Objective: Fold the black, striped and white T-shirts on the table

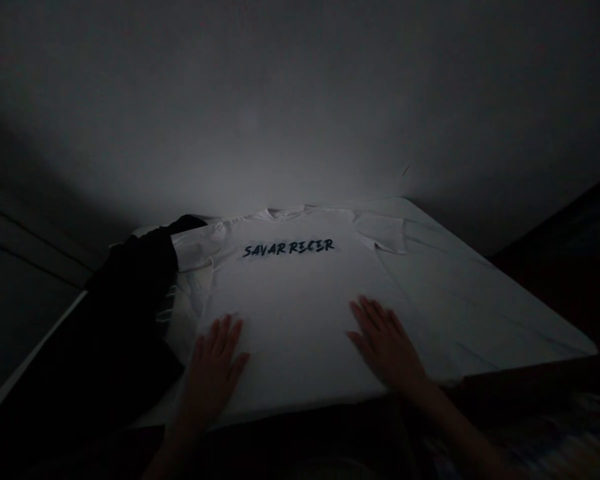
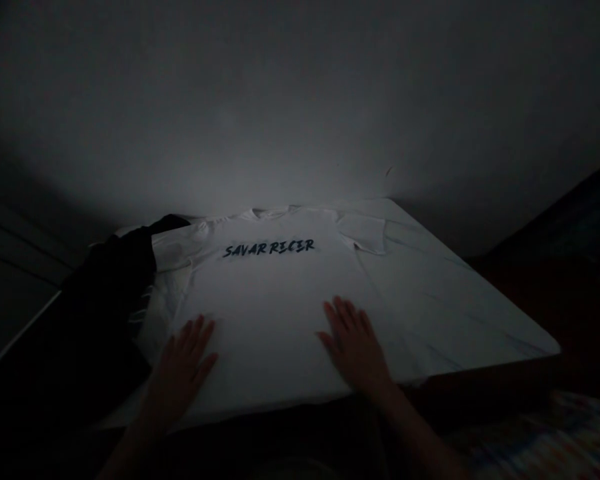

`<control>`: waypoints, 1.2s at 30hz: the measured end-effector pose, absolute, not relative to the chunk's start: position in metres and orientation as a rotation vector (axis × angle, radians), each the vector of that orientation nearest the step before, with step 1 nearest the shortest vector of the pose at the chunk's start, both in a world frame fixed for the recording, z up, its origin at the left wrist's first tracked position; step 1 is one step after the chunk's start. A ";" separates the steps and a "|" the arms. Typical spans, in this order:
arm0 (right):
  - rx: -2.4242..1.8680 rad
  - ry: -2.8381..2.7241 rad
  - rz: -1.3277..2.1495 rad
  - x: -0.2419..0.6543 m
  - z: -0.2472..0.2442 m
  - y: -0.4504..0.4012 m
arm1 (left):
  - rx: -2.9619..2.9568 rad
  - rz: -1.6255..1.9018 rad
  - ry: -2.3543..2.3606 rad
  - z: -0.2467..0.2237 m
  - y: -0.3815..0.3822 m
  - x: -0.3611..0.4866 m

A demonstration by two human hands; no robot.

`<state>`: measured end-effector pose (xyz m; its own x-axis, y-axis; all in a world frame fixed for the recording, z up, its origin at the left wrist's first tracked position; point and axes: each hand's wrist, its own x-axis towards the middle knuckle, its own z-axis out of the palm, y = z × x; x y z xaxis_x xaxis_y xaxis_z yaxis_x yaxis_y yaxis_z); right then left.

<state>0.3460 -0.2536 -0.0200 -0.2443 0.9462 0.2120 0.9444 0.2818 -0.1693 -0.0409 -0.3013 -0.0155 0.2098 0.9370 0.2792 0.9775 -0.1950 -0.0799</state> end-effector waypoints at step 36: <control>-0.908 -2.494 0.772 -0.147 0.038 0.084 | -2.074 -0.511 -2.284 -0.004 -0.078 -0.074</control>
<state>-0.1470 0.0836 0.0382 -0.7213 0.6750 0.1557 0.4688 0.6411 -0.6077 -0.0737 -0.0781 -0.0044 -0.1203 0.9664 0.2271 0.9711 0.0671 0.2289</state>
